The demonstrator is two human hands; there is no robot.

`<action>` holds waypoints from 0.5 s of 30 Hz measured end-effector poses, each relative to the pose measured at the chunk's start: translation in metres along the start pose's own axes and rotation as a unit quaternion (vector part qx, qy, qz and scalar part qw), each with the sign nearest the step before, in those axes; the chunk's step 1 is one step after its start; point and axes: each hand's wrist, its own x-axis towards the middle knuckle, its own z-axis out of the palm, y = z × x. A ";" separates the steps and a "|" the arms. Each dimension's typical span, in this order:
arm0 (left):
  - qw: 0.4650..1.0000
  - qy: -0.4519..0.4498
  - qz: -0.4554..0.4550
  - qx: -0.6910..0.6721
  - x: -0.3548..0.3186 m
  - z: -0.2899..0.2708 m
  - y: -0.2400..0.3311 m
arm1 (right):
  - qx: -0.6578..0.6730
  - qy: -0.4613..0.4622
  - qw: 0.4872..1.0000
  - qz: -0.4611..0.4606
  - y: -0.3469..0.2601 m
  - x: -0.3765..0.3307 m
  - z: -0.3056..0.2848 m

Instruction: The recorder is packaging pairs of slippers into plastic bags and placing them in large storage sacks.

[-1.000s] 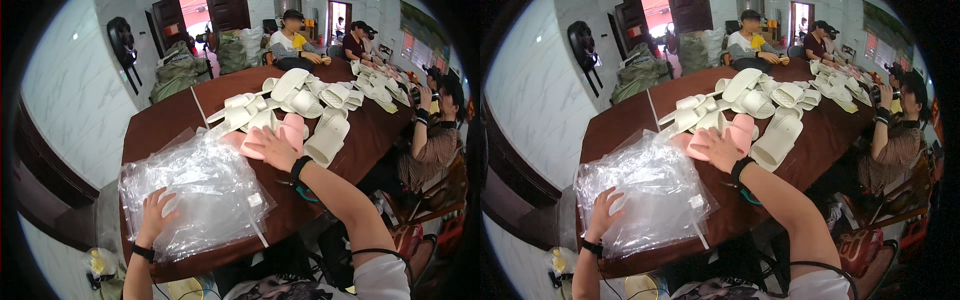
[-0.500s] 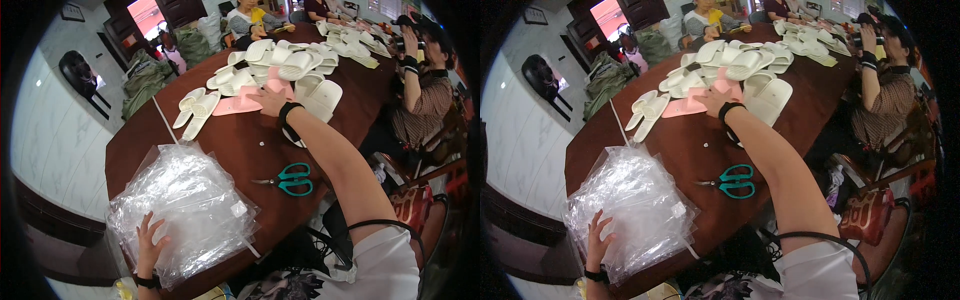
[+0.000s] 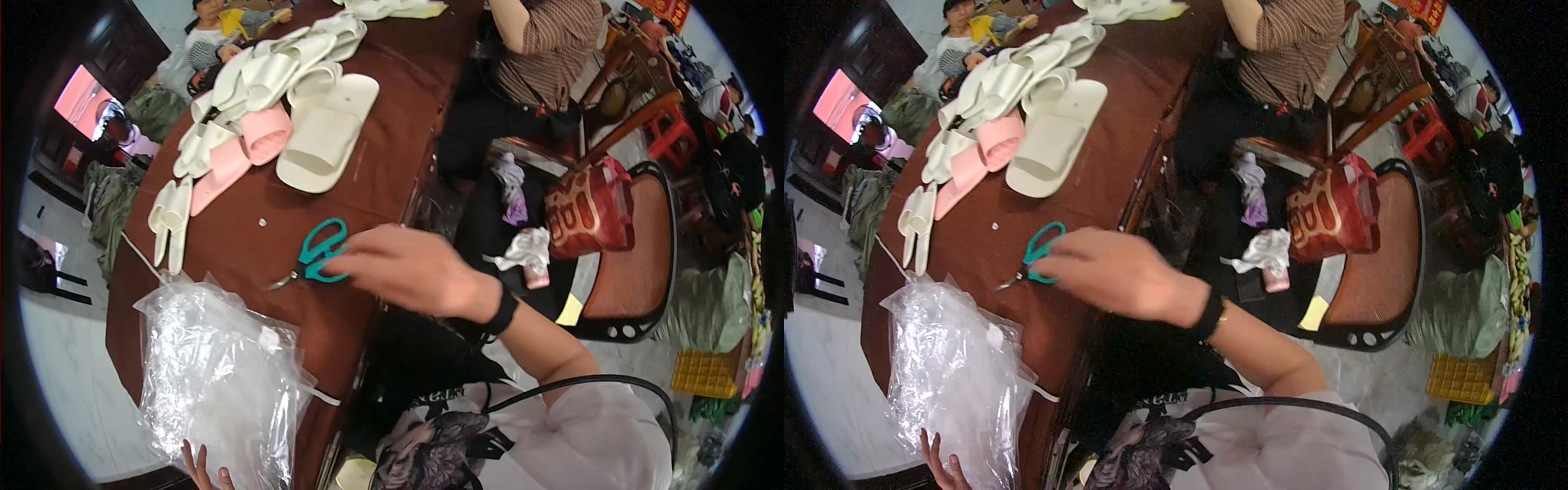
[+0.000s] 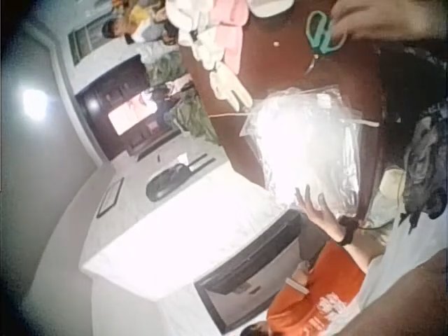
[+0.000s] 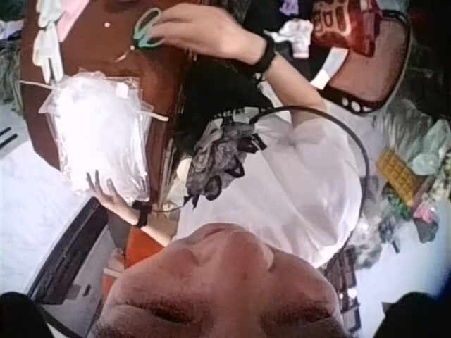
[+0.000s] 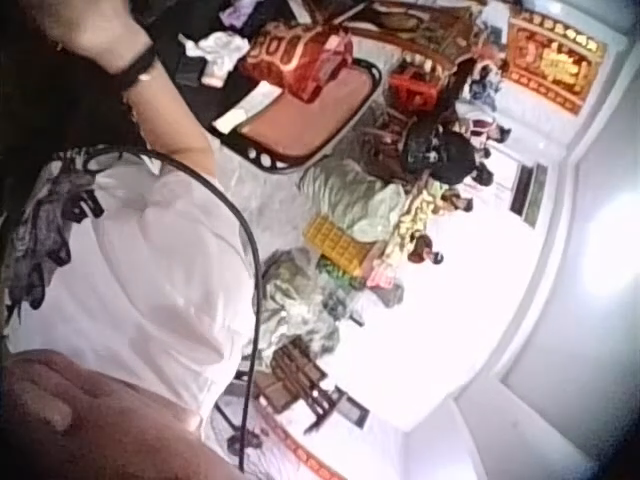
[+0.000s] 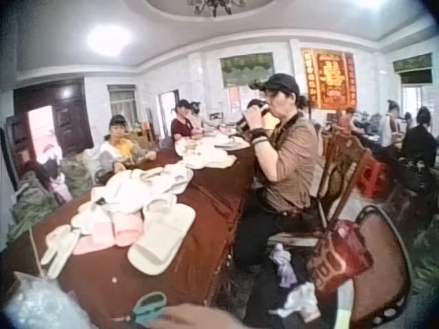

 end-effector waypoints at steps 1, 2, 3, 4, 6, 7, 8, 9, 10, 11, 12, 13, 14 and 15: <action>0.999 0.029 -0.008 -0.044 -0.004 -0.001 0.016 | -0.029 0.016 0.998 0.056 0.013 -0.032 -0.003; 0.994 0.058 -0.015 -0.090 -0.008 0.001 0.031 | -0.062 0.031 0.991 0.111 0.030 -0.067 -0.010; 0.989 0.075 -0.018 -0.127 -0.012 0.005 0.041 | -0.073 0.020 0.974 0.215 0.045 -0.102 -0.022; 0.989 0.066 -0.017 -0.132 -0.016 0.009 0.056 | -0.133 -0.003 0.954 0.270 0.065 -0.143 -0.040; 0.980 0.080 -0.033 -0.181 -0.022 0.019 0.085 | -0.224 -0.049 0.890 0.395 0.106 -0.234 -0.066; 0.976 0.089 0.009 -0.197 -0.028 0.027 0.085 | -0.241 -0.037 0.859 0.450 0.115 -0.265 -0.077; 0.964 0.077 -0.015 -0.254 -0.034 0.032 0.098 | -0.260 -0.028 0.823 0.505 0.118 -0.291 -0.085; 0.966 0.043 0.036 -0.252 -0.036 0.033 0.097 | -0.266 -0.049 0.789 0.551 0.122 -0.321 -0.087; 0.964 0.010 0.087 -0.251 -0.037 0.036 0.094 | -0.272 -0.068 0.754 0.594 0.127 -0.344 -0.082; 0.955 -0.011 0.089 -0.283 -0.036 0.041 0.101 | -0.273 -0.036 0.748 0.604 0.131 -0.360 -0.070; 0.945 -0.028 0.091 -0.313 -0.035 0.046 0.110 | -0.301 -0.022 0.753 0.585 0.134 -0.367 -0.055; 0.950 -0.071 0.044 -0.302 -0.035 0.054 0.114 | -0.326 -0.029 0.747 0.578 0.132 -0.349 -0.043; 0.957 -0.100 0.097 -0.254 -0.026 0.059 0.116 | -0.349 -0.034 0.742 0.572 0.130 -0.331 -0.034; 0.963 -0.111 0.104 -0.224 -0.020 0.069 0.109 | -0.365 -0.032 0.745 0.557 0.141 -0.340 -0.036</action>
